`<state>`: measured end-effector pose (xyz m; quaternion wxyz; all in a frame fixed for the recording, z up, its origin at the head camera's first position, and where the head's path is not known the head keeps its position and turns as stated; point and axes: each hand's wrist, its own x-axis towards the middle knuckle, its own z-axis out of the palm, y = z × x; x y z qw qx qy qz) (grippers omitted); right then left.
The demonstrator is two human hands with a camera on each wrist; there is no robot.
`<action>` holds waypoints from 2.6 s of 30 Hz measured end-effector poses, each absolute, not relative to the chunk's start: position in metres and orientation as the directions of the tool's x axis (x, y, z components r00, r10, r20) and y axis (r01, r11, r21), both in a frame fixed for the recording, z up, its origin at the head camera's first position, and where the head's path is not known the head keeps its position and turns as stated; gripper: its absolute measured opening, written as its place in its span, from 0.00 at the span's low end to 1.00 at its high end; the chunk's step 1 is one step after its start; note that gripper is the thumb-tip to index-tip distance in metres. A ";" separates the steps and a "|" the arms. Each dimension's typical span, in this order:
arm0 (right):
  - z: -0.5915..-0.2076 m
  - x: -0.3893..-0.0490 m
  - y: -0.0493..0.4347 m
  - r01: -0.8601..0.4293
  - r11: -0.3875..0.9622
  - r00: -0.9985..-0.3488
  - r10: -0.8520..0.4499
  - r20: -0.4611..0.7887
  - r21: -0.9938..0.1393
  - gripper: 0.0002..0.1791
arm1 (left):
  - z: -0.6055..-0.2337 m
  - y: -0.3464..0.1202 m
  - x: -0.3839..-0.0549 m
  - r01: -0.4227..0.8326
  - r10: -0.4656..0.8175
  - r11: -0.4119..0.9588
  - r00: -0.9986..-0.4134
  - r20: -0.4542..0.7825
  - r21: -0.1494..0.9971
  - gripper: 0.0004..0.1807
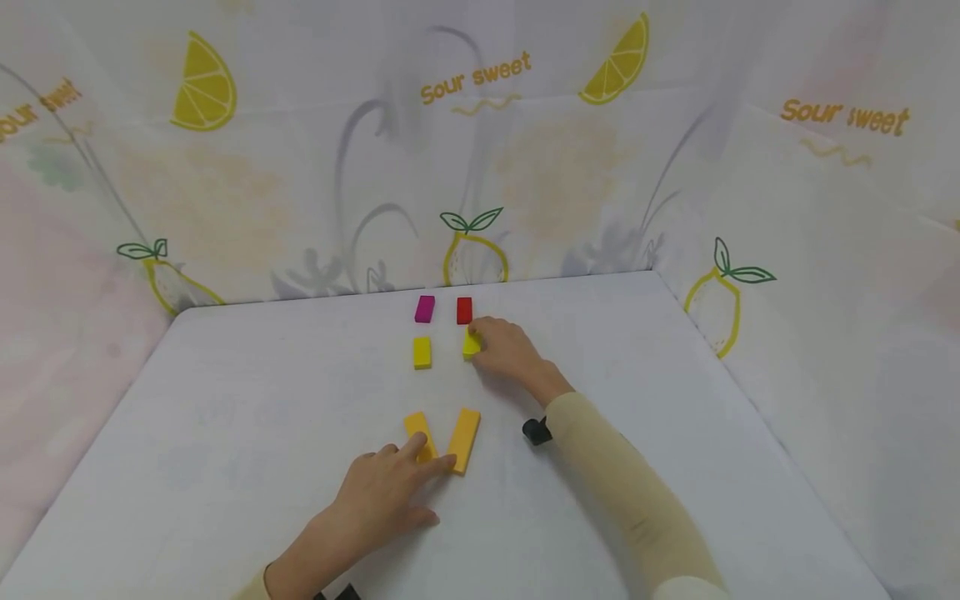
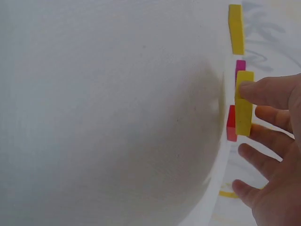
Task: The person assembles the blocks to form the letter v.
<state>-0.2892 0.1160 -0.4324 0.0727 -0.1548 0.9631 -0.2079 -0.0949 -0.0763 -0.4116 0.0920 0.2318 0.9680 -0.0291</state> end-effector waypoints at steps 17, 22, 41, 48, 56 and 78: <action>-0.423 -0.275 0.125 -0.348 0.832 -0.925 -0.380 0.012 -0.432 0.25 | -0.414 -0.077 -0.096 0.455 0.446 0.890 -0.877 -0.181 -0.011 0.37; -0.419 -0.268 0.127 -0.377 0.829 -0.913 -0.408 0.016 -0.412 0.25 | -0.414 -0.077 -0.097 0.461 0.451 0.887 -0.874 -0.181 -0.012 0.37; -0.419 -0.249 0.138 -0.510 0.784 -0.856 -0.502 0.122 -0.353 0.22 | -0.413 -0.078 -0.096 0.460 0.451 0.888 -0.877 -0.163 -0.017 0.36; -0.424 -0.244 0.139 -0.531 0.776 -0.844 -0.520 0.131 -0.339 0.22 | -0.412 -0.077 -0.097 0.455 0.447 0.890 -0.874 -0.190 0.000 0.37; -0.426 -0.239 0.142 -0.549 0.766 -0.833 -0.536 0.139 -0.333 0.21 | -0.413 -0.078 -0.097 0.460 0.451 0.888 -0.873 -0.184 -0.008 0.36; -0.429 -0.226 0.146 -0.568 0.763 -0.815 -0.574 0.080 -0.310 0.21 | -0.411 -0.079 -0.098 0.470 0.462 0.882 -0.876 -0.139 -0.026 0.36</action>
